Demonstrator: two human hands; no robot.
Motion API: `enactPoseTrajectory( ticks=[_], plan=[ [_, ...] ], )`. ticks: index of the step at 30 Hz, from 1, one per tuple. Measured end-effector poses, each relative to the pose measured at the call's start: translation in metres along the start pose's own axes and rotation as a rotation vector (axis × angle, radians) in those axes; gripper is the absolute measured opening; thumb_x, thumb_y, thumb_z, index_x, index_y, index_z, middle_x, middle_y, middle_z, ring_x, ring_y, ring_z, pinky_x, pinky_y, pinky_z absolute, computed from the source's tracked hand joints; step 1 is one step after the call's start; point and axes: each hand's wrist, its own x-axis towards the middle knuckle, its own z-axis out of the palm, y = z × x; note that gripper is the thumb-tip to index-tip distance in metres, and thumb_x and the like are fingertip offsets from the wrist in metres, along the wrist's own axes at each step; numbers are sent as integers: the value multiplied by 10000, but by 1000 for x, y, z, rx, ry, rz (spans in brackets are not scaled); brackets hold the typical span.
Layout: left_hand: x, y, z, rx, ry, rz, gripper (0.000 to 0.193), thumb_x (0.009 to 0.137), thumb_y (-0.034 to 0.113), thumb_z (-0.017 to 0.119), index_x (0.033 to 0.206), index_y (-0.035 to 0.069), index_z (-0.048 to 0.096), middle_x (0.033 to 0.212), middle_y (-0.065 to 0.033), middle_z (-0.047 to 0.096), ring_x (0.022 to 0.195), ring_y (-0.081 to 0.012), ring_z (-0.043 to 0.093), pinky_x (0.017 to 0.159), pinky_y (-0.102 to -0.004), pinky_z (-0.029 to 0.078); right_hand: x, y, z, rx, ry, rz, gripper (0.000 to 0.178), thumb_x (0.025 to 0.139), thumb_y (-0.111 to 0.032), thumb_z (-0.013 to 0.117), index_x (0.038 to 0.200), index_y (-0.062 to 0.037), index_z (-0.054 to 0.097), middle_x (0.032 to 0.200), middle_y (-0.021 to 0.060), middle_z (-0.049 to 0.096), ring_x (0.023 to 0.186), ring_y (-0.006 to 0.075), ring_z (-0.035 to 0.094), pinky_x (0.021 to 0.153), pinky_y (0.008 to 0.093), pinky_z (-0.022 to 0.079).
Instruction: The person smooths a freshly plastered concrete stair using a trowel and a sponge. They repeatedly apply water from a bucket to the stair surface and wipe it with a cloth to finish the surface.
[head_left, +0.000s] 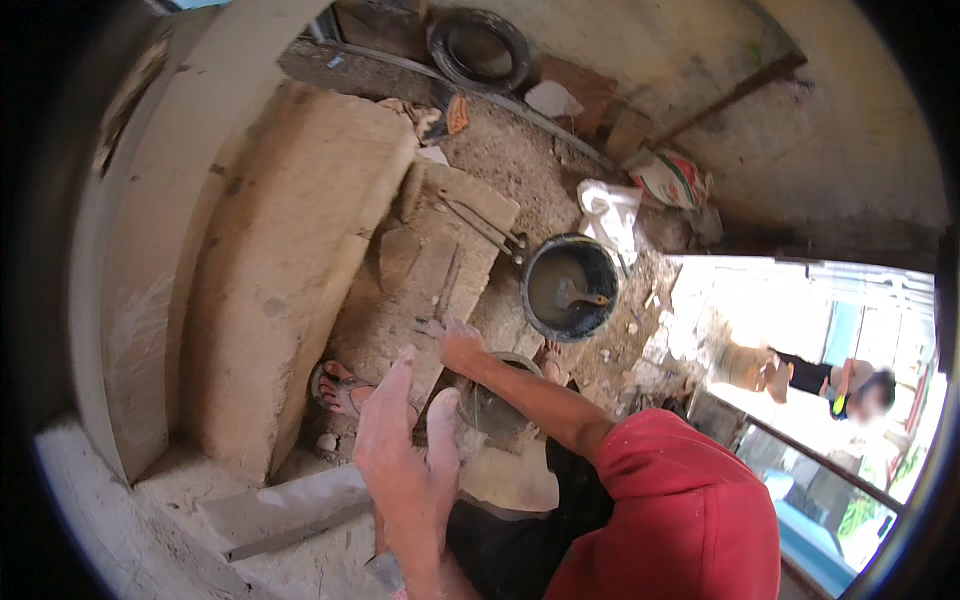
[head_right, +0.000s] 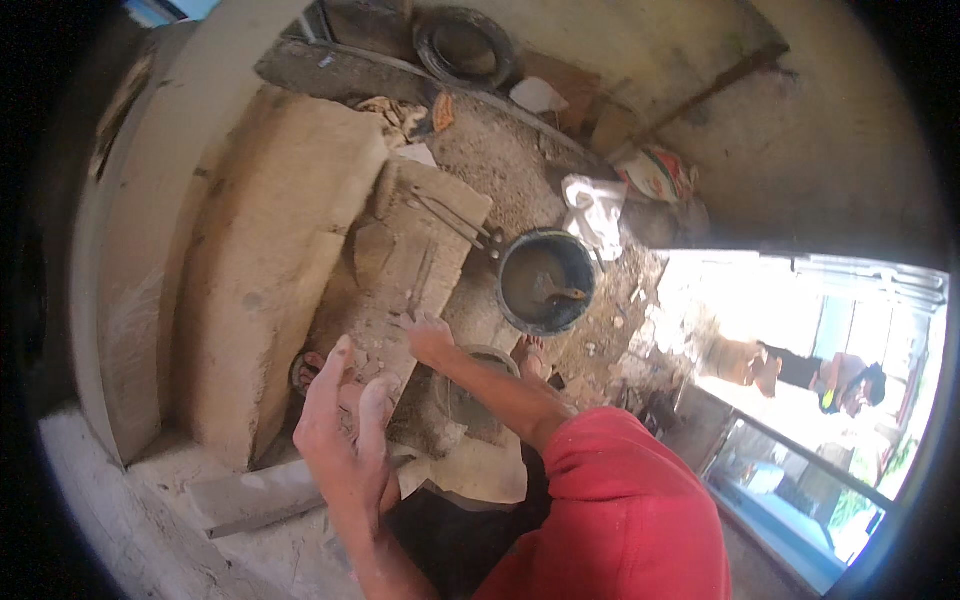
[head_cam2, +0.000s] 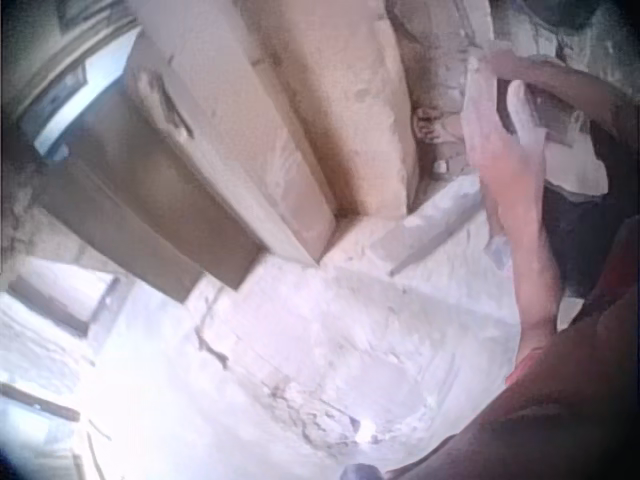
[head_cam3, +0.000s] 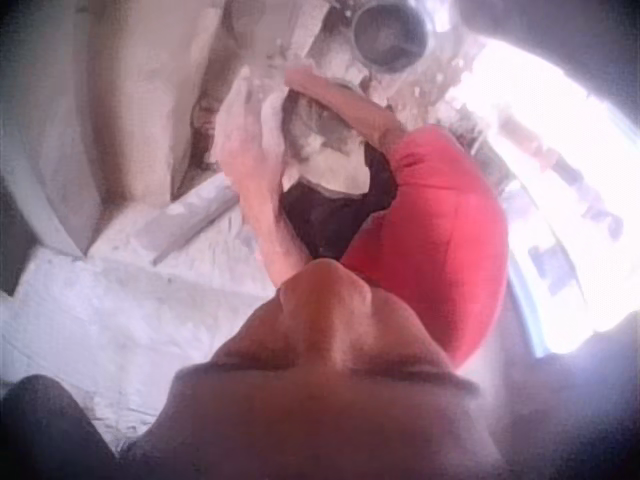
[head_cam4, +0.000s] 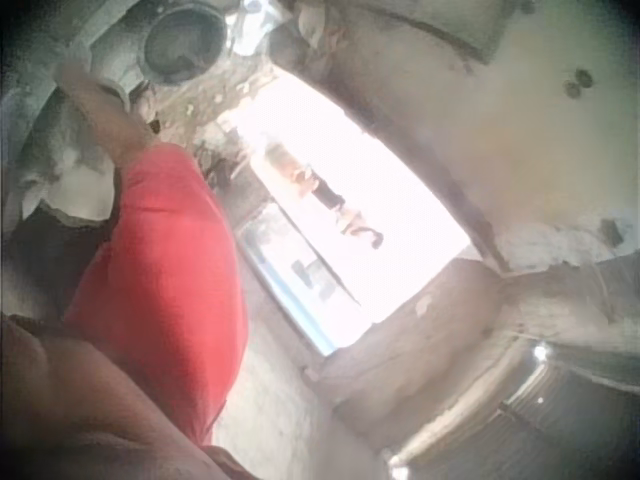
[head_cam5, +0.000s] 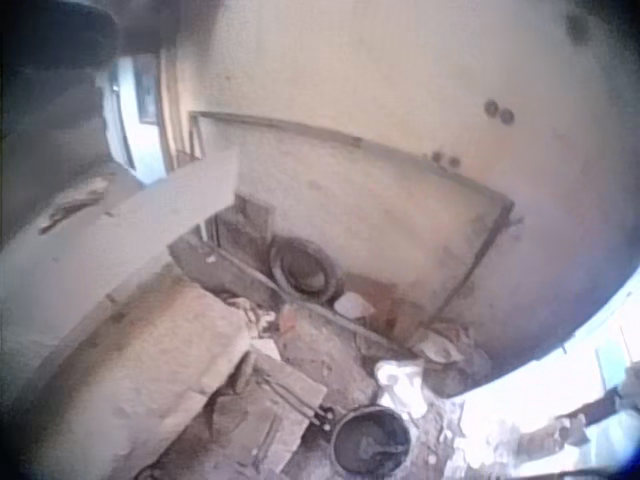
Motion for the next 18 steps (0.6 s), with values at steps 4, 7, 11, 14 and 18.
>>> enactPoseTrajectory(
  ticks=[4,7,11,14,18],
  plan=[
    [-12,-2,21,180,-122,-17,490,933,166,782,1365,-24,652,1296,-216,718,1144,-397,687,999,-451,527,-8,96,-3,-150,117,-104,258,977,-183,589,1160,-37,697,1101,190,707,1059,384,707,875,484,597],
    [-18,-8,34,183,-172,17,494,918,139,778,1366,-24,650,1296,-224,716,1173,-398,685,1020,-451,528,-10,206,0,422,204,404,276,952,-178,607,1138,-8,720,1246,226,688,1232,394,636,980,506,559],
    [-39,-20,81,105,-254,-233,478,936,99,704,1378,-72,639,1314,-250,705,1209,-376,693,1074,-430,505,18,312,37,-4,319,211,341,926,-185,631,1201,-1,713,1267,255,696,1243,404,645,1011,516,553],
    [-59,-39,132,121,-420,-280,490,881,-18,720,1366,-48,653,1342,-223,703,1213,-325,702,1070,-421,533,43,342,66,-285,300,-95,334,914,-186,654,1191,-13,724,1177,265,731,1152,413,703,1010,506,566],
    [-85,-83,237,-130,-616,-309,466,950,58,729,1398,-33,640,1364,-216,700,1199,-269,715,1010,-391,575,51,355,70,38,-87,277,240,916,-182,662,1080,-44,771,1184,250,741,1101,407,730,984,489,585]
  ],
)
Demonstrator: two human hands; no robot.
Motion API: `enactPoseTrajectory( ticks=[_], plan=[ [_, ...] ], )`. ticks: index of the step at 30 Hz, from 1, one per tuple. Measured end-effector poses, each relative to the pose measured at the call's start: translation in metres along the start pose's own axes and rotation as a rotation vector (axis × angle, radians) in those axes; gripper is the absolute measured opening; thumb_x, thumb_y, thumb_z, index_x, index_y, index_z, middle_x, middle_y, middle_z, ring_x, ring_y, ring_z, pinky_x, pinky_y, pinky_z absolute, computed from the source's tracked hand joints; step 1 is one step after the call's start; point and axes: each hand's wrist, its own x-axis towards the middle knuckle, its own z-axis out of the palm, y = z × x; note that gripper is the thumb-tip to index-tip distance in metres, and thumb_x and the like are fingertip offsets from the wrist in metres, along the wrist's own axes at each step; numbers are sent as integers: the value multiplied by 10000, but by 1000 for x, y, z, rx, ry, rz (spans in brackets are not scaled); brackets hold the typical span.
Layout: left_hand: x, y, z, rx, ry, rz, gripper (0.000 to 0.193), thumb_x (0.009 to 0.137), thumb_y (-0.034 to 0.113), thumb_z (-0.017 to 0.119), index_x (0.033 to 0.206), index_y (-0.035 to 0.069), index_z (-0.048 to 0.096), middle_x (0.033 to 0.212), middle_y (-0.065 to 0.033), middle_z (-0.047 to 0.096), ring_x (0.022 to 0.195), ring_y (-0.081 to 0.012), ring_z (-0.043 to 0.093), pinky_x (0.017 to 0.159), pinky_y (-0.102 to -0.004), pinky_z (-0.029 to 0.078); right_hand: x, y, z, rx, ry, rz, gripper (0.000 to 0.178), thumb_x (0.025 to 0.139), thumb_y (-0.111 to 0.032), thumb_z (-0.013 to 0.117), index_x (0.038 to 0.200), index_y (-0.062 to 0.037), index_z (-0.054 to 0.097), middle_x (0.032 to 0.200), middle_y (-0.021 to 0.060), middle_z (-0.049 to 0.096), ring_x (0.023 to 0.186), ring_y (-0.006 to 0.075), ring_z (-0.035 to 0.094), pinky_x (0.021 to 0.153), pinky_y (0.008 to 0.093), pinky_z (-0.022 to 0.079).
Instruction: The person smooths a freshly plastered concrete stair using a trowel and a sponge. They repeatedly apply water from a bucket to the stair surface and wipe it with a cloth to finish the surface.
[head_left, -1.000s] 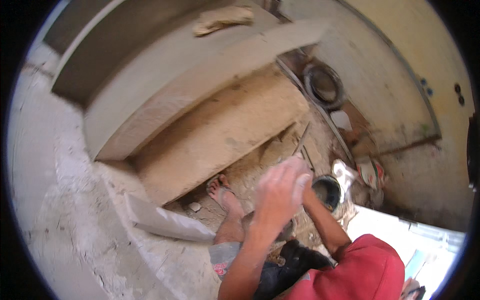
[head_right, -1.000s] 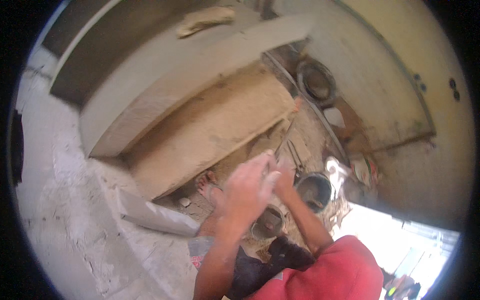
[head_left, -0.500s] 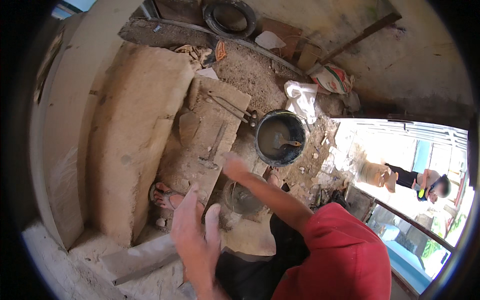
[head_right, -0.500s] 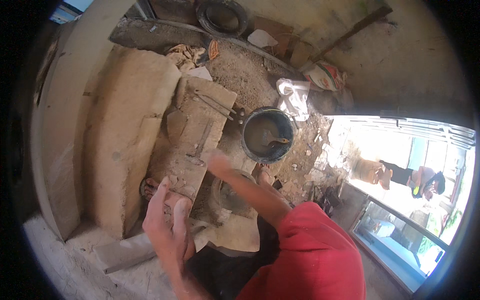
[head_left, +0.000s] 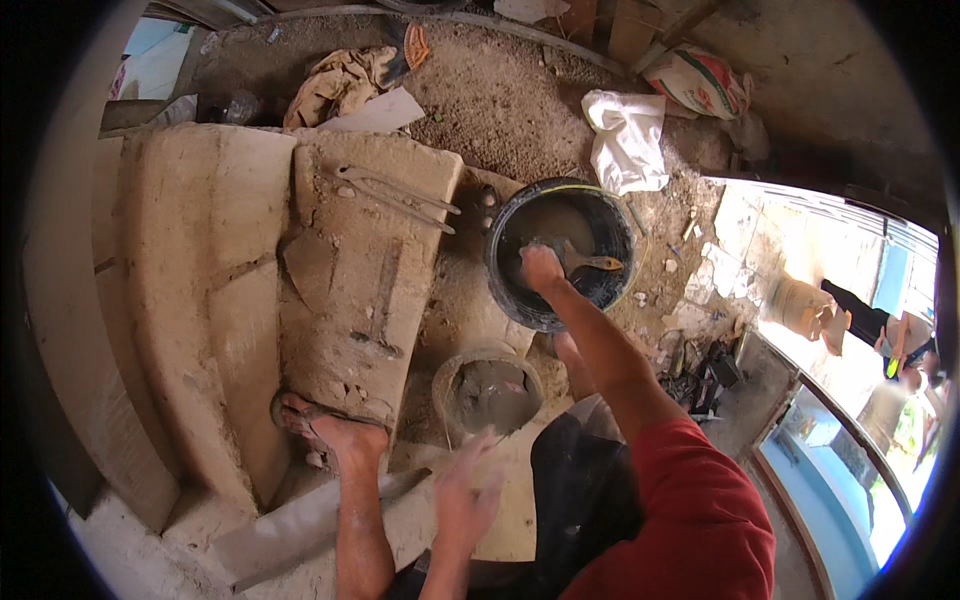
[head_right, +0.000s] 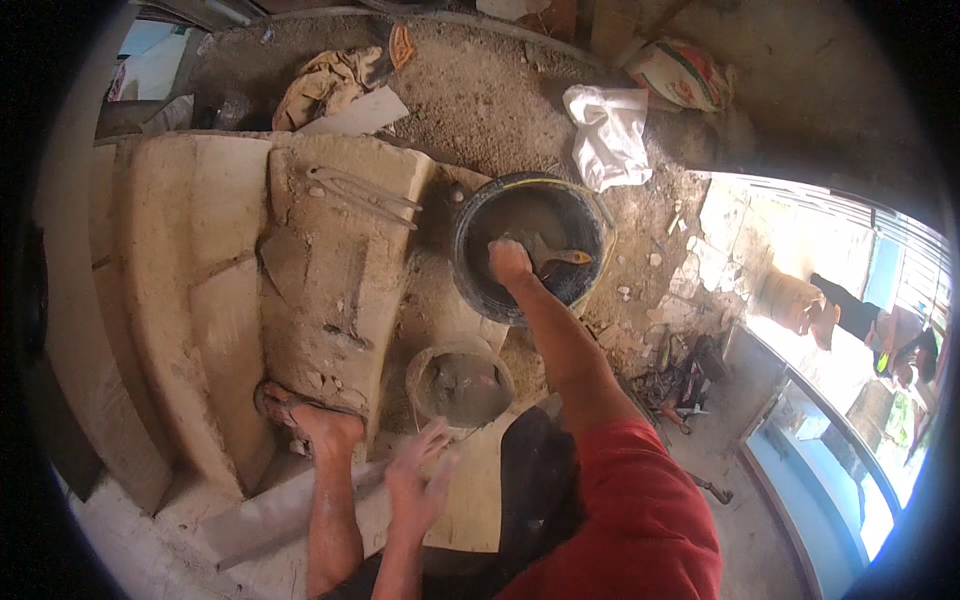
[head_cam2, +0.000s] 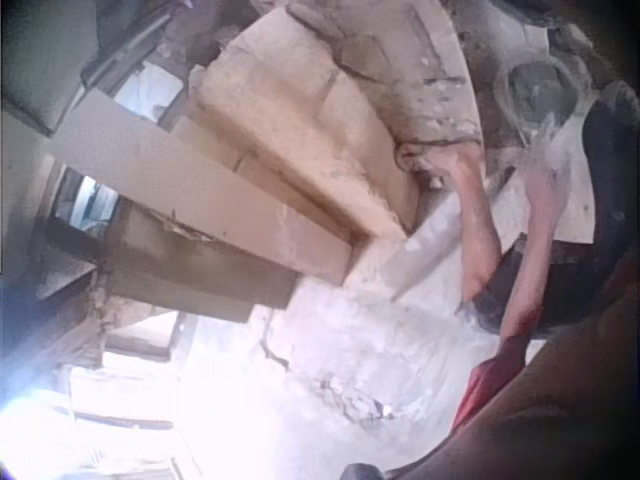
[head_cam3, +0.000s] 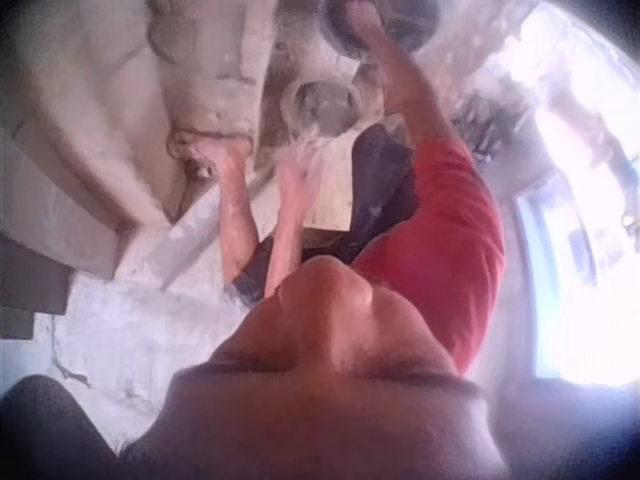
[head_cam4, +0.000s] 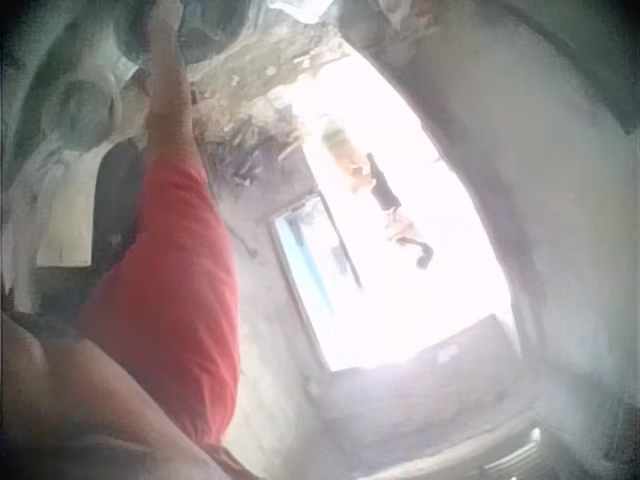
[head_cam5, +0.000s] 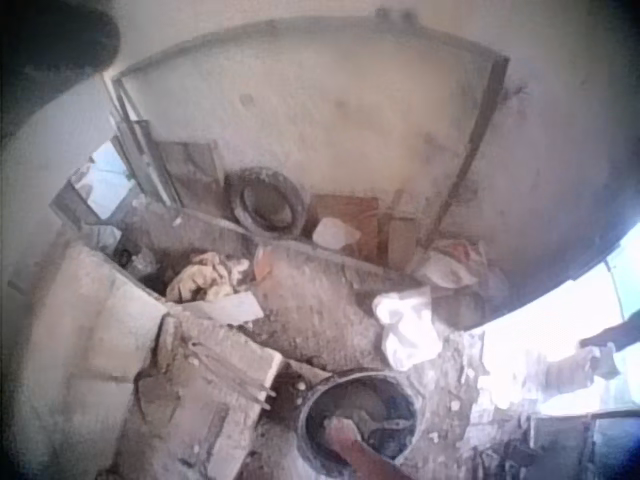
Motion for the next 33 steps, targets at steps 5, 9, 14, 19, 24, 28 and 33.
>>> enactPoseTrajectory(
  ticks=[5,9,14,19,24,28,33],
  plan=[
    [121,-54,99,-295,102,-227,546,1010,203,732,1478,-26,571,1344,-214,707,1142,-256,729,964,-375,574,-11,17,-37,58,84,230,202,944,-167,628,983,-56,793,1179,217,757,1057,385,753,928,475,608],
    [233,-84,143,-276,293,-320,686,976,333,799,1494,-31,536,1361,-195,680,1140,-285,695,931,-413,562,-19,29,-62,-155,358,-48,212,948,-186,643,1025,-51,788,1169,214,764,1086,377,757,932,472,612],
    [281,-117,164,-586,203,-490,634,930,307,843,1388,-60,601,1297,-172,701,1086,-290,687,880,-452,561,-34,45,-76,-92,-183,204,269,987,-192,596,1136,-75,786,1205,196,764,1180,367,728,975,445,600],
    [275,-124,176,-385,308,-293,392,814,153,846,1091,-99,728,1000,-198,779,931,-296,742,856,-457,567,-72,58,-106,-477,-379,-395,349,837,-152,615,1144,-90,770,1208,178,762,1257,371,651,992,455,582],
    [224,-84,141,-37,348,-410,354,795,189,801,897,-133,692,926,-374,710,952,-516,721,816,-553,562,-142,27,-169,152,-7,119,391,847,-241,768,1149,1,711,1010,236,752,1054,450,717,928,523,547],
    [164,-41,60,-17,213,-436,267,792,100,663,903,-143,670,904,-378,690,899,-531,688,847,-585,550,-176,-40,-195,488,120,92,484,830,-322,840,1159,8,709,948,237,743,954,446,718,881,525,549],
    [82,3,-23,33,431,-279,238,773,78,645,865,-136,693,881,-402,677,919,-558,694,864,-573,569,-175,-134,-196,276,5,55,481,827,-360,858,1114,8,740,929,245,748,916,418,735,858,499,566]
  ],
)
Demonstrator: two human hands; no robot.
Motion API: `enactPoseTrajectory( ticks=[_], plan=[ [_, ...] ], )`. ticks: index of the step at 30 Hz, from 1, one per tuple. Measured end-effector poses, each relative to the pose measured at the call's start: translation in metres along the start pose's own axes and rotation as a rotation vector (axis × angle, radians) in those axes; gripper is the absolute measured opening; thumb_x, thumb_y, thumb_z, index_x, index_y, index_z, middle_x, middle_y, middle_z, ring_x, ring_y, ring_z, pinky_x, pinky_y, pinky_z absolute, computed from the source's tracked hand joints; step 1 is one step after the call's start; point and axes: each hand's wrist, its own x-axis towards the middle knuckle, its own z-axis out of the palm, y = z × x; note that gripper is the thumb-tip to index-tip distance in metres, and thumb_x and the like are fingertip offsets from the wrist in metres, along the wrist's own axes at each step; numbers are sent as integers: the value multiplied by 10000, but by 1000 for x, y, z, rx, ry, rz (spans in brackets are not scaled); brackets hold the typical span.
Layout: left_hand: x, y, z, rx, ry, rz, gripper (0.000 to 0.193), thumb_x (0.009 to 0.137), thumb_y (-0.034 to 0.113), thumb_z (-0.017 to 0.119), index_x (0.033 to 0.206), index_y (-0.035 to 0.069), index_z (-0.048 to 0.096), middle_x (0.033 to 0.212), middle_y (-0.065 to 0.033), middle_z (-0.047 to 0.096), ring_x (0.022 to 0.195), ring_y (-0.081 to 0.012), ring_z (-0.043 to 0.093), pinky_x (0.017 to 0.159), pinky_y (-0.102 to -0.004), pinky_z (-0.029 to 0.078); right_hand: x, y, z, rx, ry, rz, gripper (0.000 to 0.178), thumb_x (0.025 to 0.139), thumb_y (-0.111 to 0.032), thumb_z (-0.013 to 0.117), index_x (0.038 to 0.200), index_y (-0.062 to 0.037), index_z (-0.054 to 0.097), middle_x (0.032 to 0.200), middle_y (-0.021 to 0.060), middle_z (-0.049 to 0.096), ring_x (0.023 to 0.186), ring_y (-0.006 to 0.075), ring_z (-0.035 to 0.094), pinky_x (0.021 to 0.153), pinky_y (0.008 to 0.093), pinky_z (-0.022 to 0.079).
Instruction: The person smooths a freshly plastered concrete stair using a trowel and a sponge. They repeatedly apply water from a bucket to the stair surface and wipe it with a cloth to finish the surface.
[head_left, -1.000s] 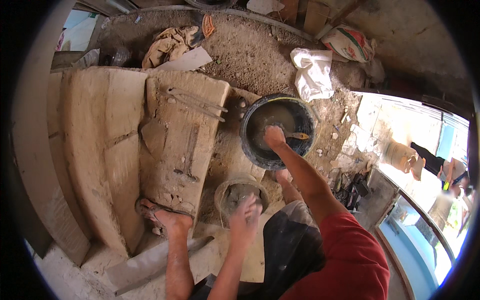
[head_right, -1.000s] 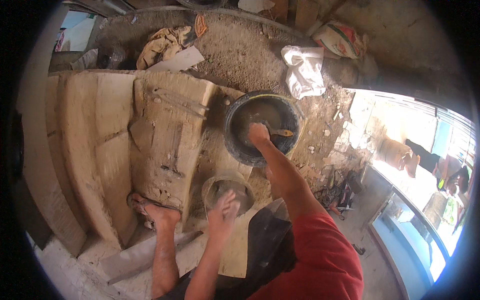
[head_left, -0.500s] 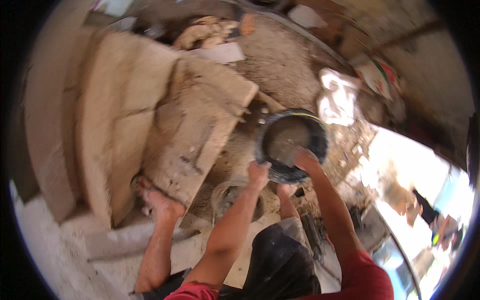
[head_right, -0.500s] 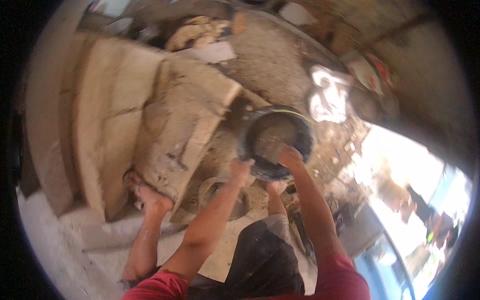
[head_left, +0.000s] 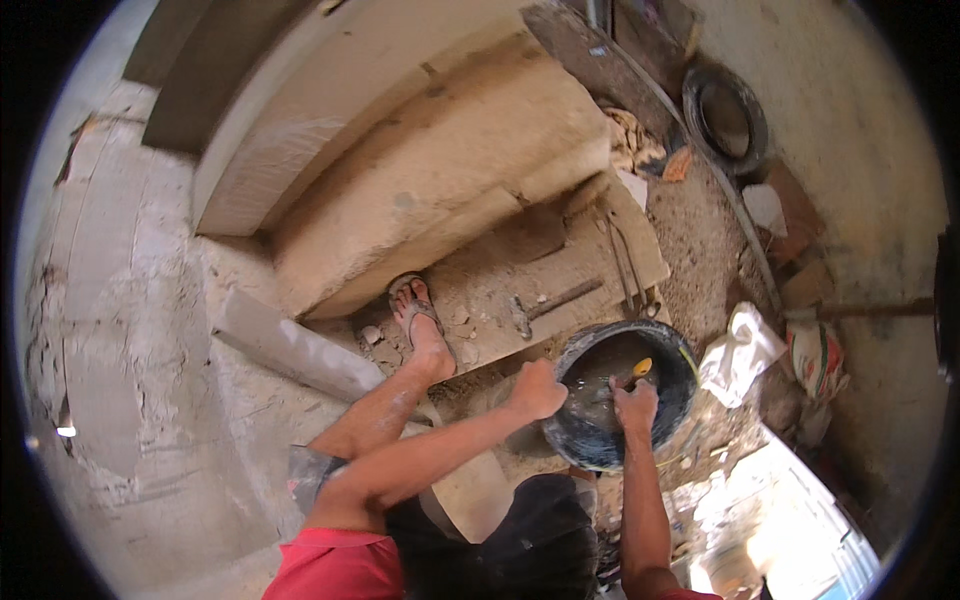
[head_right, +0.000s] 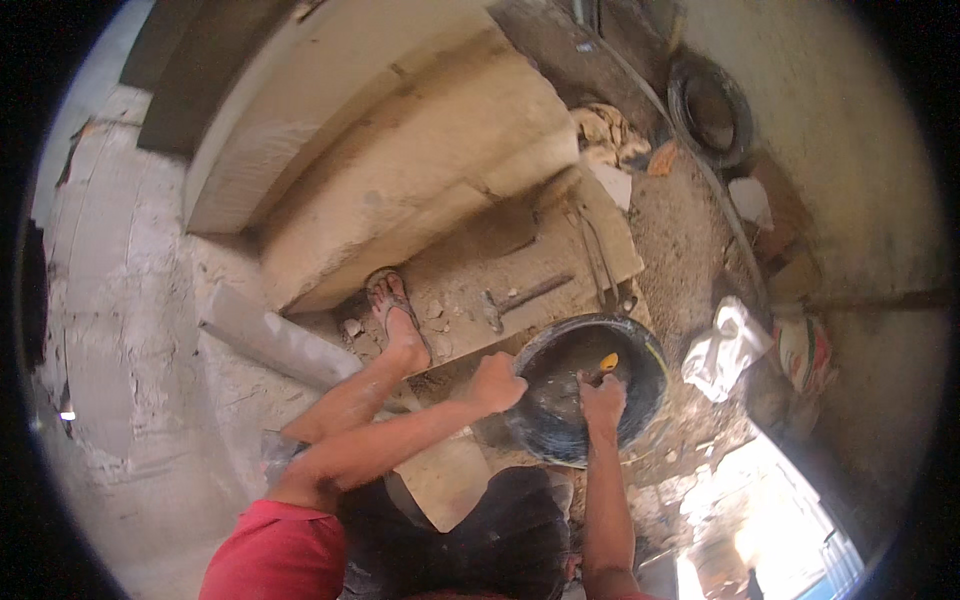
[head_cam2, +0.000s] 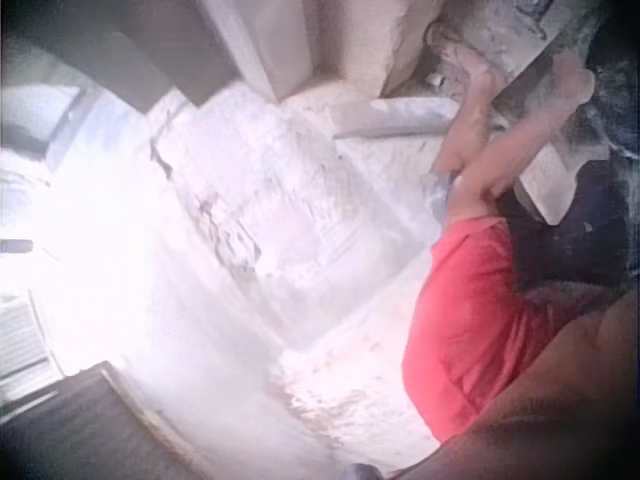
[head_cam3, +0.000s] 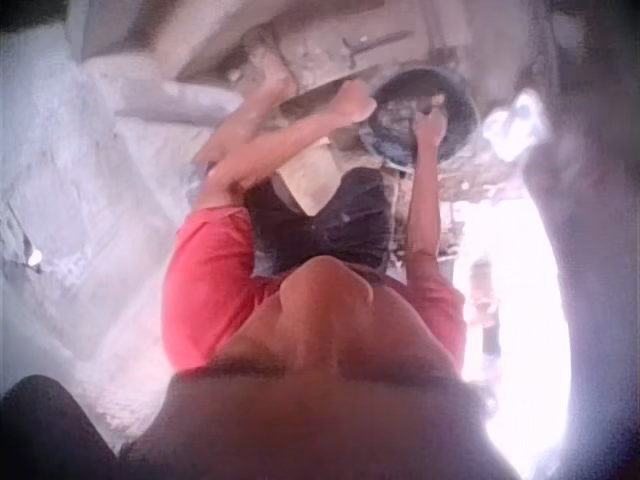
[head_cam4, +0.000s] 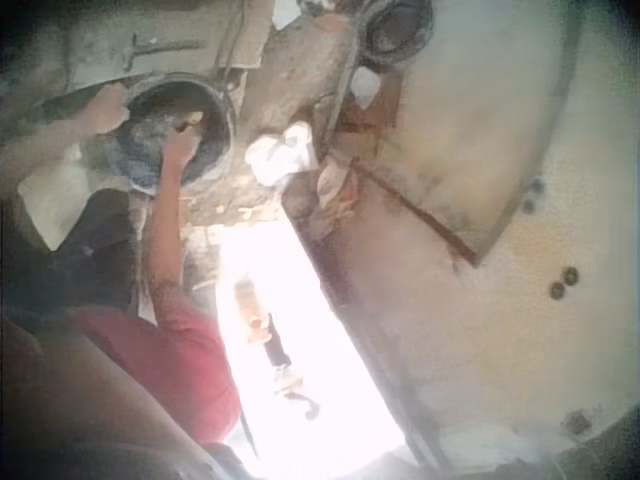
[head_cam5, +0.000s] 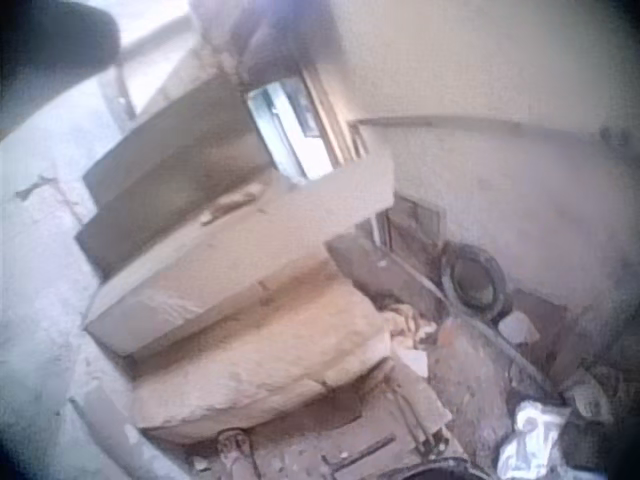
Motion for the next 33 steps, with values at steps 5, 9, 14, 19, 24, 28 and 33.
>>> enactPoseTrajectory(
  ticks=[5,9,14,19,24,28,33],
  plan=[
    [15,-15,-118,58,-62,-84,394,775,135,650,1058,-132,706,1115,-413,677,1125,-516,678,985,-524,550,-6,-86,0,298,-24,-175,273,844,-201,787,1029,0,778,1074,250,772,1028,362,766,902,419,579],
    [42,-48,-173,37,26,-162,360,761,165,709,991,-109,746,1041,-356,734,1055,-493,722,952,-510,561,-6,-158,-11,295,138,-615,302,855,-135,767,1126,-3,768,925,99,786,877,172,740,839,326,571],
    [92,-91,-185,-315,115,-83,377,751,210,806,997,-74,774,1000,-297,766,993,-428,756,881,-476,575,26,-238,-7,193,-31,-516,261,884,-142,715,1118,-44,778,987,224,781,940,347,780,863,395,584],
    [128,-99,-184,-224,155,-149,371,781,206,815,1061,-35,789,1013,-278,774,1025,-426,757,910,-473,574,74,-261,52,-125,47,-488,260,889,-141,704,1115,-32,772,948,233,771,941,389,765,860,411,584],
    [121,-97,-179,-321,210,-17,408,827,277,809,1135,10,784,1063,-289,764,1075,-452,734,977,-499,568,82,-251,78,86,-51,-326,249,882,-142,692,1080,-27,787,906,160,790,860,289,781,746,401,612],
    [118,-96,-179,-365,242,2,610,866,343,795,1377,34,669,1225,-299,725,1175,-454,694,1039,-506,543,48,-270,23,647,-201,-158,295,933,-129,633,1199,-32,716,997,108,733,735,207,740,608,371,651],
    [115,-92,-186,-328,311,1,724,874,373,809,1456,14,569,1237,-280,724,1186,-462,682,1031,-549,533,8,-384,-38,700,-104,-422,326,947,-203,649,1238,-60,686,1092,98,734,907,212,745,716,403,647]
  ],
)
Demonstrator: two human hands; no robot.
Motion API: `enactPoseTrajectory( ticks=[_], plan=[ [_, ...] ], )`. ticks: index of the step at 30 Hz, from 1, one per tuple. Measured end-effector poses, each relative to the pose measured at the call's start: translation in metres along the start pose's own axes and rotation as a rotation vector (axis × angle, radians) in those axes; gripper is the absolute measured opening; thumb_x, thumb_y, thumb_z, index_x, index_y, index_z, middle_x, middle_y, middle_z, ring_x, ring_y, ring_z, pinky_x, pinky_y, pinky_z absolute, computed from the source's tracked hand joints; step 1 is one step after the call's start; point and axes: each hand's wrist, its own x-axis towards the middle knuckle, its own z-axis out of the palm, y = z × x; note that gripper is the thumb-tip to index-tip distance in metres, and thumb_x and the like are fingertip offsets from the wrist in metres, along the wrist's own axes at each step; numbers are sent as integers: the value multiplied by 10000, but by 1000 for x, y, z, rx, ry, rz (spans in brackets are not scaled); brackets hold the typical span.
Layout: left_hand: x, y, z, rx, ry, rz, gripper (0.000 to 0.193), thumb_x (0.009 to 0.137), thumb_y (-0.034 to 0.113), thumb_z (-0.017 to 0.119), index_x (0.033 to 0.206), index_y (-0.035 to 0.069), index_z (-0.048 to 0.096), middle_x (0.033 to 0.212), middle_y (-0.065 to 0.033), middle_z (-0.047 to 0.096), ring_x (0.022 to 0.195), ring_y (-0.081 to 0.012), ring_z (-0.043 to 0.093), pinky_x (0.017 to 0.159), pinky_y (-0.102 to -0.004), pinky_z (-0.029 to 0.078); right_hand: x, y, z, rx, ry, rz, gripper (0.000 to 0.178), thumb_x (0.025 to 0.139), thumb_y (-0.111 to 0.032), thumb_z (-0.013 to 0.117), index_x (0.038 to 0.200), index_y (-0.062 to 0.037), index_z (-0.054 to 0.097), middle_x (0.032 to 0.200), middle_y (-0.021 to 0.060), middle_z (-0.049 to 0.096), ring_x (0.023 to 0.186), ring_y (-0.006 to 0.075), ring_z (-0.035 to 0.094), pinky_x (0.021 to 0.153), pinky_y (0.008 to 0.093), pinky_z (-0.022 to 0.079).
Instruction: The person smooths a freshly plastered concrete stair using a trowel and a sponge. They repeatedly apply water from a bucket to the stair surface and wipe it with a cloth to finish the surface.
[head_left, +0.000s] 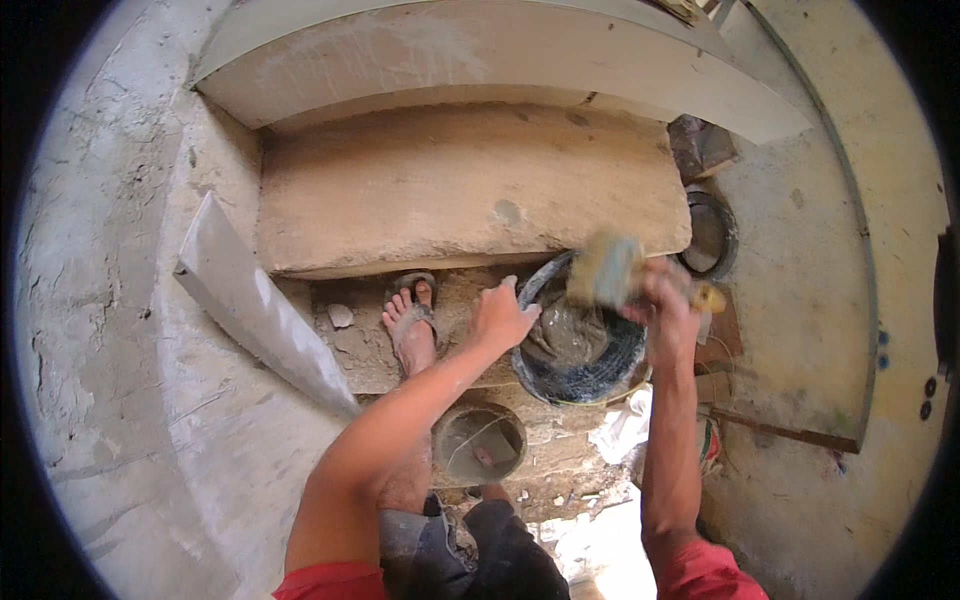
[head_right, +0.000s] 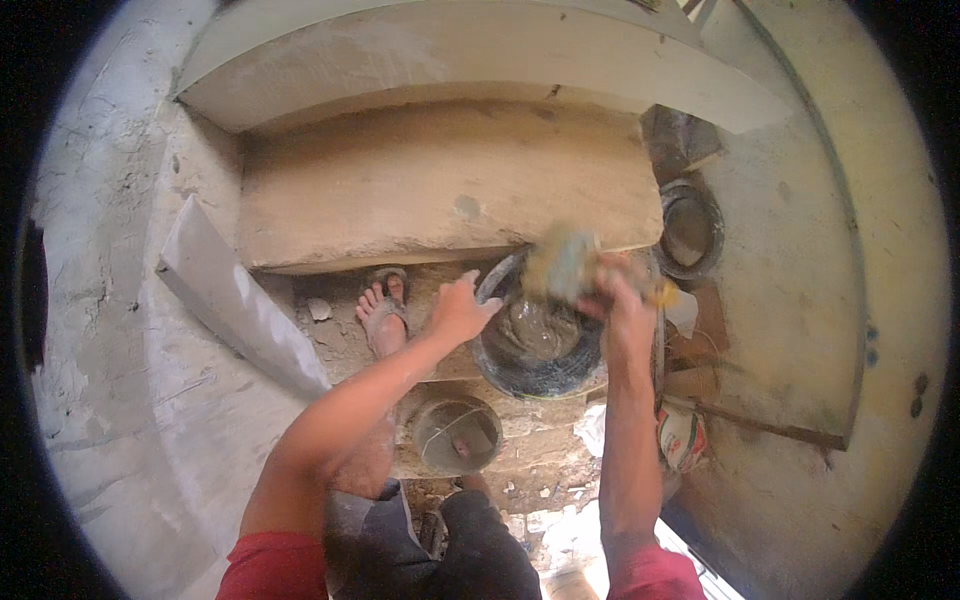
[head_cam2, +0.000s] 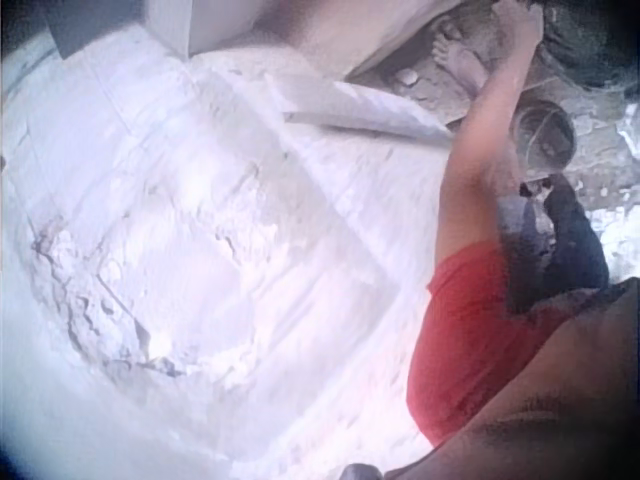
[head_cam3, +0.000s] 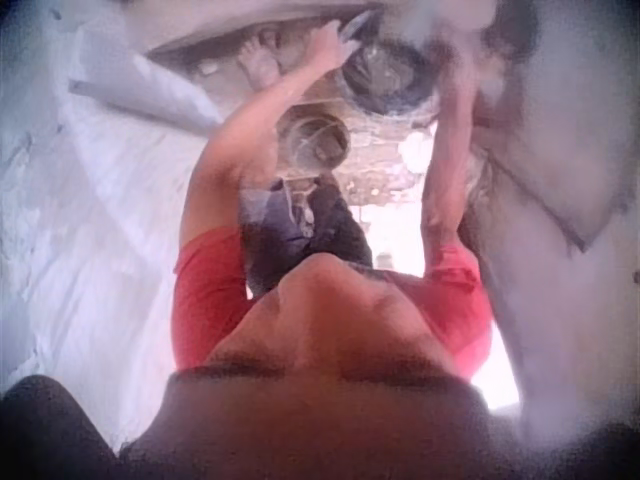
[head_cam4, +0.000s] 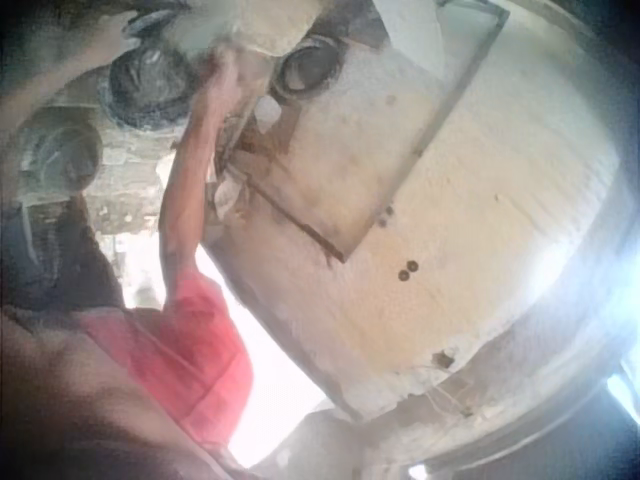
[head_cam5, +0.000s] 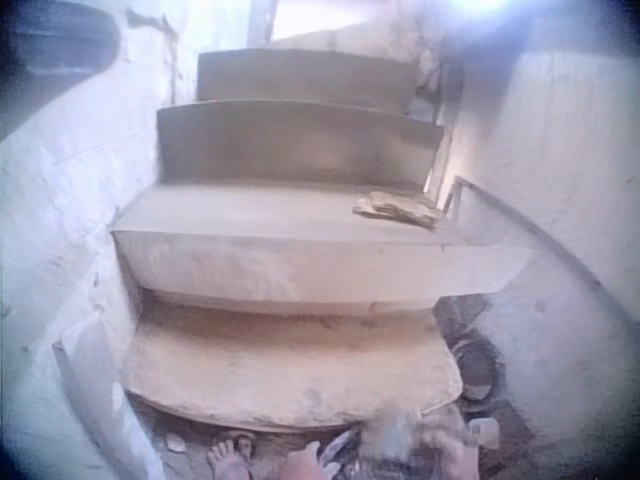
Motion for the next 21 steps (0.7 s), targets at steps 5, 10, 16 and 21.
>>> enactPoseTrajectory(
  ticks=[5,10,16,21],
  plan=[
    [-10,13,-16,148,-30,36,742,889,400,800,1467,11,544,1170,-256,741,1149,-446,698,967,-554,554,71,-78,82,-82,-174,-345,309,961,-160,717,1235,-16,727,1141,76,733,989,202,730,784,369,638],
    [-11,16,-35,131,180,249,571,939,408,754,1331,8,645,1113,-232,754,1063,-427,716,899,-538,571,41,-64,35,-213,51,-618,296,959,-174,732,1194,4,747,1068,86,747,903,180,731,732,314,619],
    [71,-9,-97,285,595,455,604,984,411,677,1474,68,592,1387,-213,658,1295,-398,610,1081,-539,487,-31,104,-42,-322,1,-72,235,906,-109,760,1124,-28,788,980,74,784,857,142,707,807,306,563],
    [106,-22,-104,512,567,505,734,1011,441,625,1609,67,422,1678,-166,395,1556,-363,344,1284,-572,232,-3,219,-23,-591,154,-118,249,865,-146,774,1103,-83,807,816,148,749,813,157,720,804,341,571]
  ],
)
